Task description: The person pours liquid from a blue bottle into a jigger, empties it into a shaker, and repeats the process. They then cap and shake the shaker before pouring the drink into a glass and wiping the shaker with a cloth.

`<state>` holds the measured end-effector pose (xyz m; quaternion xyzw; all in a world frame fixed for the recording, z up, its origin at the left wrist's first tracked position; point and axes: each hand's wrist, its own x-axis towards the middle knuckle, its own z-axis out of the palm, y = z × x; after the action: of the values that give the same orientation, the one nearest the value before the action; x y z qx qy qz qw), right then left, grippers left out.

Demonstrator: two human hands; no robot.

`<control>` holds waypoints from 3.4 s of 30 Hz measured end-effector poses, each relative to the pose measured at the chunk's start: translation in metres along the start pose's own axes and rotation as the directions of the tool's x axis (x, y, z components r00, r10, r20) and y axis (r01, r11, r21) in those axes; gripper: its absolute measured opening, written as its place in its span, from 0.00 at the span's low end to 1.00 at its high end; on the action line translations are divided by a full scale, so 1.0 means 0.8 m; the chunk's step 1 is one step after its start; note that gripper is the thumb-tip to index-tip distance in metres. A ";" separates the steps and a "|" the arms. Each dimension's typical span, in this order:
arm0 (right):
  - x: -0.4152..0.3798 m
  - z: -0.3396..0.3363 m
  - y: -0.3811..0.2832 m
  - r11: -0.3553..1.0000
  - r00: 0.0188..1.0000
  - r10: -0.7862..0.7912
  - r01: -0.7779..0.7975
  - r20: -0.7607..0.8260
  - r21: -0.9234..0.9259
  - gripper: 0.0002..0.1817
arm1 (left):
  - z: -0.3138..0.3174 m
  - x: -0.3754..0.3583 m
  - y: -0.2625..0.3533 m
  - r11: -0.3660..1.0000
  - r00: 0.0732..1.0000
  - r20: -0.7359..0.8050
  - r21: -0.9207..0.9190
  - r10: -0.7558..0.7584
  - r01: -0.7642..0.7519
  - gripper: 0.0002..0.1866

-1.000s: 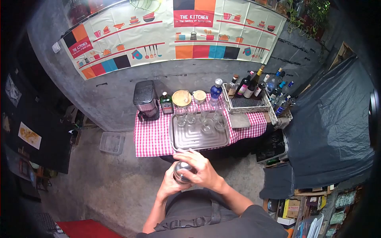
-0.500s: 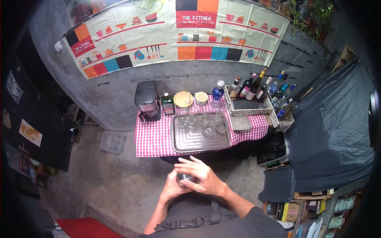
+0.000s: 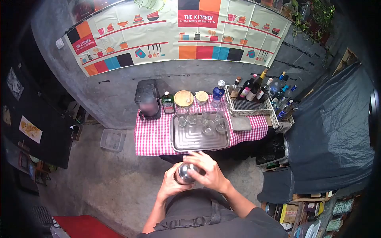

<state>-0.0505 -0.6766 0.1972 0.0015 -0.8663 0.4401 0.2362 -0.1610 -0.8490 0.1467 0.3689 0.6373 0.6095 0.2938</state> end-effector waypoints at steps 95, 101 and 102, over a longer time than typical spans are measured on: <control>0.026 0.083 -0.048 0.996 0.993 -0.078 0.081 -0.091 0.023 0.23 | -0.075 -0.001 -0.015 0.992 0.985 0.172 -0.120 -0.016 0.038 0.36; 0.023 0.083 -0.028 0.994 0.968 0.101 -0.110 -0.229 -0.029 0.22 | -0.086 0.003 0.001 0.996 0.988 0.151 -0.085 0.031 -0.019 0.42; 0.031 0.092 -0.035 0.994 0.963 0.104 -0.112 -0.247 -0.016 0.22 | -0.080 0.000 -0.002 0.982 0.986 0.167 -0.188 0.008 0.024 0.43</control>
<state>-0.0965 -0.7445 0.1917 -0.1037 -0.8358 0.4360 0.3172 -0.2140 -0.8848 0.1507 0.3865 0.5511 0.6332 0.3821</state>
